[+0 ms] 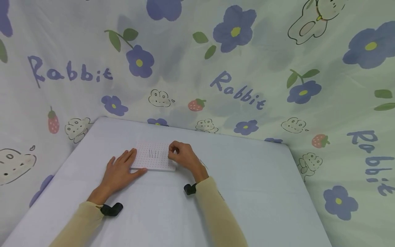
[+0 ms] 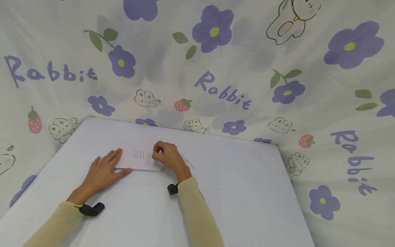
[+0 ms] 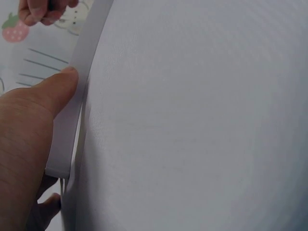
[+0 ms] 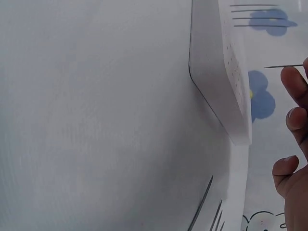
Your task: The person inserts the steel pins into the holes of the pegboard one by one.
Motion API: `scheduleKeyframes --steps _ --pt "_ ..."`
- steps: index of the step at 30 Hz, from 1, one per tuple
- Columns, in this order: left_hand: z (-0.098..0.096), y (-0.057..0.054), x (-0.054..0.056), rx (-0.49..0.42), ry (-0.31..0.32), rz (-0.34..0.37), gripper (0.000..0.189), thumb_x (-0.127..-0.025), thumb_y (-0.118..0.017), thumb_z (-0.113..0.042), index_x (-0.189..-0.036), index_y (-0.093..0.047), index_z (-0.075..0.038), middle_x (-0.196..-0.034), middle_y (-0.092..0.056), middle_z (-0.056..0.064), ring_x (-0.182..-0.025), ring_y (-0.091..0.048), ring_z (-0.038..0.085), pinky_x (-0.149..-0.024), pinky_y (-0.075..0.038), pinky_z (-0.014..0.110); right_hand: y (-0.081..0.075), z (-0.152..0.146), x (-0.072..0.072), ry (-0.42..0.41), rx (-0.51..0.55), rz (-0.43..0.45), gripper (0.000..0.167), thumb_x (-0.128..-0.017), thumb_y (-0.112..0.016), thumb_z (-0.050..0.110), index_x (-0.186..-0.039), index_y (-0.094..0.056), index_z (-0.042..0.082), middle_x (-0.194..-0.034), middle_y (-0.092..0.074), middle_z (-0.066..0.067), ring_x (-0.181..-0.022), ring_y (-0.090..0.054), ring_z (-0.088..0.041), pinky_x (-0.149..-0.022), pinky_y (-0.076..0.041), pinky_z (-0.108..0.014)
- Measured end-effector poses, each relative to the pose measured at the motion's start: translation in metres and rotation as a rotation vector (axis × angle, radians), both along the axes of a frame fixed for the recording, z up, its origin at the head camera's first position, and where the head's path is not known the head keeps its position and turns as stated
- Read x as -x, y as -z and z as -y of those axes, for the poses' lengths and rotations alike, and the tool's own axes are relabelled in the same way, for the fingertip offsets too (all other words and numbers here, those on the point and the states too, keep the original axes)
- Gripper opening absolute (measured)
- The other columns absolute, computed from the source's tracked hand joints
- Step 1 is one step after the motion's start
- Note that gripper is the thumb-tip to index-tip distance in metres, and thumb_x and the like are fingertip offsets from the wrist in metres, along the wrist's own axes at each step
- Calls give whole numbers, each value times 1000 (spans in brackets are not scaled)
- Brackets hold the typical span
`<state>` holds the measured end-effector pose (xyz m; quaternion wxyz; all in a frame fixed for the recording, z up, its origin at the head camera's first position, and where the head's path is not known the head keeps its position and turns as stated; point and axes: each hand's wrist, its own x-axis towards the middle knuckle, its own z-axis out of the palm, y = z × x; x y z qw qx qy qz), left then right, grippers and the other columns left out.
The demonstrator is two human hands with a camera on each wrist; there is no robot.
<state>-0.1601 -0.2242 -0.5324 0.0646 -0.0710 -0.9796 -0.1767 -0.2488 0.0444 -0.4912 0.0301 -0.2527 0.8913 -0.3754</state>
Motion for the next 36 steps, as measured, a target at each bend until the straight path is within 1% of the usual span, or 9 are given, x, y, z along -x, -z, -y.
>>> scheduleKeyframes --steps 4,8,18,26,32,36 --pt "0 0 0 -2 0 3 103 -89 -59 -69 -155 -30 4 -158 -34 27 -145 -28 47 -112 -13 73 4 3 1 -5 40 -23 9 -88 -66 18 -93 -63 23 -83 -60 10 -73 -51 -8 -59 -41 -20" --pt "0 -1 0 -1 3 -6 102 -89 -60 -69 -155 -31 4 -157 -35 27 -145 -29 48 -112 -14 74 10 8 2 -8 65 -21 8 -90 -65 18 -94 -64 25 -83 -61 10 -75 -52 -8 -61 -42 -20" --pt "-1 -3 0 -4 11 -16 101 -90 -61 -66 -155 -31 4 -157 -35 27 -145 -29 47 -112 -14 73 14 14 0 8 22 20 6 -95 -66 22 -98 -66 28 -89 -63 13 -83 -55 -9 -68 -46 -21" --pt "0 -3 1 -4 7 -11 101 -89 -61 -67 -155 -31 4 -157 -35 27 -145 -29 48 -112 -14 73 13 15 -1 -2 27 32 8 -93 -66 21 -95 -66 29 -87 -62 12 -81 -55 -9 -66 -45 -22" --pt "1 -1 2 10 2 -8 102 -89 -60 -68 -155 -31 4 -157 -35 27 -145 -29 47 -112 -14 73 14 16 -2 -33 16 50 9 -92 -65 19 -95 -66 28 -88 -62 13 -85 -56 -8 -71 -47 -21" --pt "1 0 1 9 2 -4 101 -90 -60 -68 -155 -31 4 -157 -35 27 -145 -29 47 -112 -14 73 16 17 -4 -44 -9 43 9 -91 -64 19 -95 -66 27 -88 -62 12 -84 -56 -8 -71 -47 -21"
